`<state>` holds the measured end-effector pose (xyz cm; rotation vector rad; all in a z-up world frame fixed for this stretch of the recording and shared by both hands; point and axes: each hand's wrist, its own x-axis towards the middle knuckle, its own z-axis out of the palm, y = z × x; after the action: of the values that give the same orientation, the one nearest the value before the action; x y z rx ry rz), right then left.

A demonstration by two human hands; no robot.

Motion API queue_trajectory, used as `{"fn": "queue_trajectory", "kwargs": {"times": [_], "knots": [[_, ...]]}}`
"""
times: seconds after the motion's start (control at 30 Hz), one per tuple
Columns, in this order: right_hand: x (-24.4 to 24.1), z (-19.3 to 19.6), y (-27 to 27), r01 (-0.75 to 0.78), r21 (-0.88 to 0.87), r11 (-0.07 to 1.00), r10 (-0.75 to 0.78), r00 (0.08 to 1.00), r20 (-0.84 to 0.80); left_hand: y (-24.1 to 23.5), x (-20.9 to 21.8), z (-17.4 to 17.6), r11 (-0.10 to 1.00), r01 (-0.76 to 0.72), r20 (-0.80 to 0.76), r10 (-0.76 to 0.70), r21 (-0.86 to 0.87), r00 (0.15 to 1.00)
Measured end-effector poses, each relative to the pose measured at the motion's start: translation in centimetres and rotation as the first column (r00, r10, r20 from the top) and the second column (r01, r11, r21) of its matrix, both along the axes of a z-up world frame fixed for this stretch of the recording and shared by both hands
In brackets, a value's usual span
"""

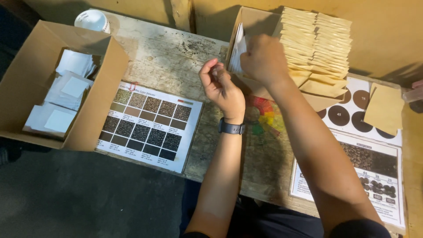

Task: The person organizes and folds small paper envelopes and inserts them into larger boxes at a workstation.

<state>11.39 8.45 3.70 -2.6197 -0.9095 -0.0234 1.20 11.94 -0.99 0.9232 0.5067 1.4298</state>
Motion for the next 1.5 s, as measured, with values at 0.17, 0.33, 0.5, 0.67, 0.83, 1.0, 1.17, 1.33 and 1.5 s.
{"fn": "queue_trajectory", "kwargs": {"times": [0.17,0.33,0.5,0.67,0.83,1.0,1.17,1.33,1.5], "knots": [[-2.5,4.9,-6.3,-0.158,0.464,0.872,0.160,0.987,0.037,-1.2,-0.1,0.4,0.993,0.110,-0.048,-0.108,0.047,0.993],[-4.6,6.5,-13.6,0.259,0.692,0.674,0.136,0.877,-0.461,-3.9,-1.5,2.7,0.857,0.432,-0.194,-0.390,0.281,0.900],[-4.9,1.9,-21.2,0.379,0.765,0.520,0.124,0.853,-0.507,-9.3,-0.6,0.7,0.612,0.772,-0.190,-0.748,0.172,0.636],[-4.6,-1.9,-27.8,0.339,0.785,0.518,0.161,0.863,-0.479,-12.5,-0.5,-1.7,0.391,0.917,-0.245,-0.884,0.075,0.397],[-6.5,-2.3,-29.4,0.346,0.773,0.532,0.185,0.843,-0.505,-14.7,-0.7,-1.8,0.425,0.900,-0.308,-0.873,-0.100,0.378],[-5.9,-6.2,-29.9,0.371,0.789,0.489,0.162,0.851,-0.500,-15.1,0.0,-3.2,0.428,0.896,-0.404,-0.845,-0.119,0.350],[-4.4,-8.9,-30.4,0.450,0.804,0.389,0.084,0.852,-0.517,-14.9,-1.0,-1.5,0.303,0.942,-0.431,-0.876,-0.141,0.217],[-6.5,-5.7,-29.5,0.506,0.794,0.338,0.225,0.776,-0.590,-15.2,-0.5,-2.1,0.345,0.924,-0.336,-0.900,-0.163,0.277],[-6.0,-6.9,-30.4,0.390,0.741,0.546,0.216,0.789,-0.575,-14.4,-0.6,-1.0,0.282,0.945,-0.353,-0.912,-0.166,0.210]]}}
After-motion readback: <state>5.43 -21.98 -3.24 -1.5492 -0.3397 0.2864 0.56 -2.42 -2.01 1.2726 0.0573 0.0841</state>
